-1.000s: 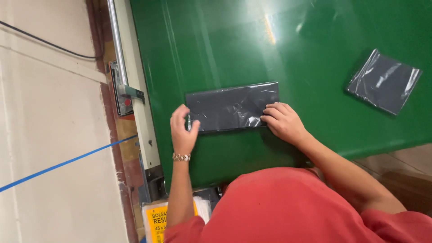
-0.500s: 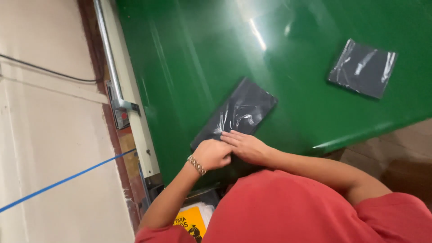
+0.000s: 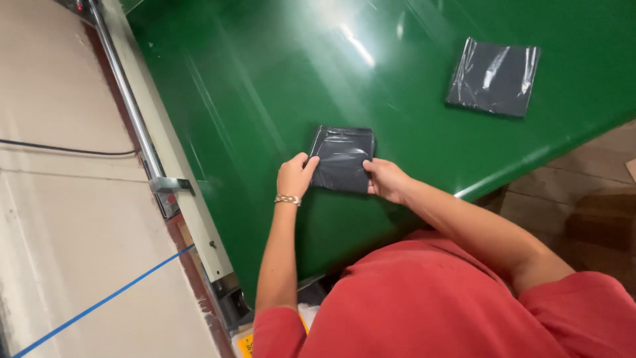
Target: Folding plastic bags from a conveyor belt and stacking them into a red plastic crate.
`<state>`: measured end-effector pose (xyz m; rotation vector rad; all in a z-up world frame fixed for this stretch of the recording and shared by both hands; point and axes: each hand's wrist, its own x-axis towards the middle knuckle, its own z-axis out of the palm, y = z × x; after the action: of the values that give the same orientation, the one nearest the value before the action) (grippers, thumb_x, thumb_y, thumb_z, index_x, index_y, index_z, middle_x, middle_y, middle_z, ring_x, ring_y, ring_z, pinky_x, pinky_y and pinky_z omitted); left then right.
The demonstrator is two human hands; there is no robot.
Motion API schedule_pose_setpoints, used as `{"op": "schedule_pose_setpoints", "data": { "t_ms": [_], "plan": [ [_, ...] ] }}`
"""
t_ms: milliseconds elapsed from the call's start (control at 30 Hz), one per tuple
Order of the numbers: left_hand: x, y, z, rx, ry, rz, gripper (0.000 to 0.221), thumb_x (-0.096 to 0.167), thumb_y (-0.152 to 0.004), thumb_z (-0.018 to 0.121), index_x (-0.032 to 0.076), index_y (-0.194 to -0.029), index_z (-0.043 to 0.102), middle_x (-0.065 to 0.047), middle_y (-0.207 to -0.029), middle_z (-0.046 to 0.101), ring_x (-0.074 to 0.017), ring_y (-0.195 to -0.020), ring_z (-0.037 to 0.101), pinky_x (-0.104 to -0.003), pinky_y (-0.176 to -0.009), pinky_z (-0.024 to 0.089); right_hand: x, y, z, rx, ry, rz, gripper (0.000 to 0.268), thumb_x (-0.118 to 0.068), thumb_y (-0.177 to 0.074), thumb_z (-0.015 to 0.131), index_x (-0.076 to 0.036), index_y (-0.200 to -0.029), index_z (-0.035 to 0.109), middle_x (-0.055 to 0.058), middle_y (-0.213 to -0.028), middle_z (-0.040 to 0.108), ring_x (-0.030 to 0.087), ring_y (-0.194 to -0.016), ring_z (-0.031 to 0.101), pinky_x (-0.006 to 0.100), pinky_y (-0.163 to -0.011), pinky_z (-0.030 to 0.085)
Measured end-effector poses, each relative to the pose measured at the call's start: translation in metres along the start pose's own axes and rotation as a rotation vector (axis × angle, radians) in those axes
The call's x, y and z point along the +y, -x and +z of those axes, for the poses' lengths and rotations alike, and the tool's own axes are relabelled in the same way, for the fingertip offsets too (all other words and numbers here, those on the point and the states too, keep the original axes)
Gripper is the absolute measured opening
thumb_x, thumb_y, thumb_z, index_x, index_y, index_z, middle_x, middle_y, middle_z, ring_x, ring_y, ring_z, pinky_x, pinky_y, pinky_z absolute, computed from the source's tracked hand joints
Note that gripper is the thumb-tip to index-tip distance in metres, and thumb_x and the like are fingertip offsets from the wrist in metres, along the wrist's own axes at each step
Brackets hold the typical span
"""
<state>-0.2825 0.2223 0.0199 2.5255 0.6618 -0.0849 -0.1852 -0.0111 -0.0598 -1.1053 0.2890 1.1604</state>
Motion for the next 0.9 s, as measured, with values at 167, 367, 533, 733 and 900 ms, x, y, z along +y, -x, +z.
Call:
{"op": "schedule_pose_setpoints", "data": {
  "t_ms": [167,367,533,733,900],
  "plan": [
    [0.027,0.003,0.03,0.329,-0.258,-0.052,0.036,0.054,-0.095,0.055,0.018,-0.092,0.055,-0.008,-0.078,0.068,-0.0312,-0.072,0.071,-0.046,-0.064,0.057,0.001,-0.008,-0.001,0.015,0.0,0.021,0.017,-0.03,-0.101,0.054,-0.018,-0.112,0.054,0.003,-0.088,0.066,0.02,-0.074,0.075,0.044,-0.071,0.063],
    [0.054,0.007,0.027,0.539,-0.294,0.184,0.022,0.035,-0.095,0.058,0.013,-0.093,0.053,-0.006,-0.088,0.056,-0.0307,-0.087,0.063,-0.044,-0.066,0.057,-0.007,0.03,0.019,0.049,0.161,-0.228,0.036,-0.028,-0.096,0.064,-0.007,-0.122,0.053,0.006,-0.094,0.061,0.017,-0.079,0.07,0.036,-0.066,0.063],
    [0.132,0.012,0.024,0.64,-0.131,0.592,0.021,0.03,-0.103,0.052,0.009,-0.1,0.054,-0.009,-0.1,0.061,-0.0308,-0.086,0.066,-0.037,-0.071,0.057,-0.075,0.113,-0.02,0.249,0.383,-0.806,0.046,-0.016,-0.096,0.061,0.006,-0.134,0.046,0.029,-0.115,0.06,0.04,-0.106,0.062,0.051,-0.088,0.054],
    [0.296,-0.056,0.079,0.587,0.169,0.375,0.023,0.036,-0.097,0.057,0.013,-0.1,0.056,-0.015,-0.083,0.064,-0.0442,-0.068,0.066,-0.055,-0.06,0.053,-0.189,0.165,-0.113,0.647,0.511,-1.185,0.056,-0.011,-0.099,0.055,-0.005,-0.15,0.031,0.029,-0.141,0.049,0.049,-0.128,0.05,0.059,-0.106,0.041],
    [0.368,-0.106,0.14,0.399,0.063,0.184,0.03,0.048,-0.104,0.037,0.019,-0.101,0.046,-0.009,-0.08,0.068,-0.0425,-0.069,0.07,-0.054,-0.064,0.057,-0.218,0.121,-0.208,0.945,0.759,-1.041,0.064,-0.013,-0.099,0.06,-0.019,-0.153,0.026,0.027,-0.121,0.066,0.046,-0.111,0.064,0.056,-0.091,0.054]
  ]
}}
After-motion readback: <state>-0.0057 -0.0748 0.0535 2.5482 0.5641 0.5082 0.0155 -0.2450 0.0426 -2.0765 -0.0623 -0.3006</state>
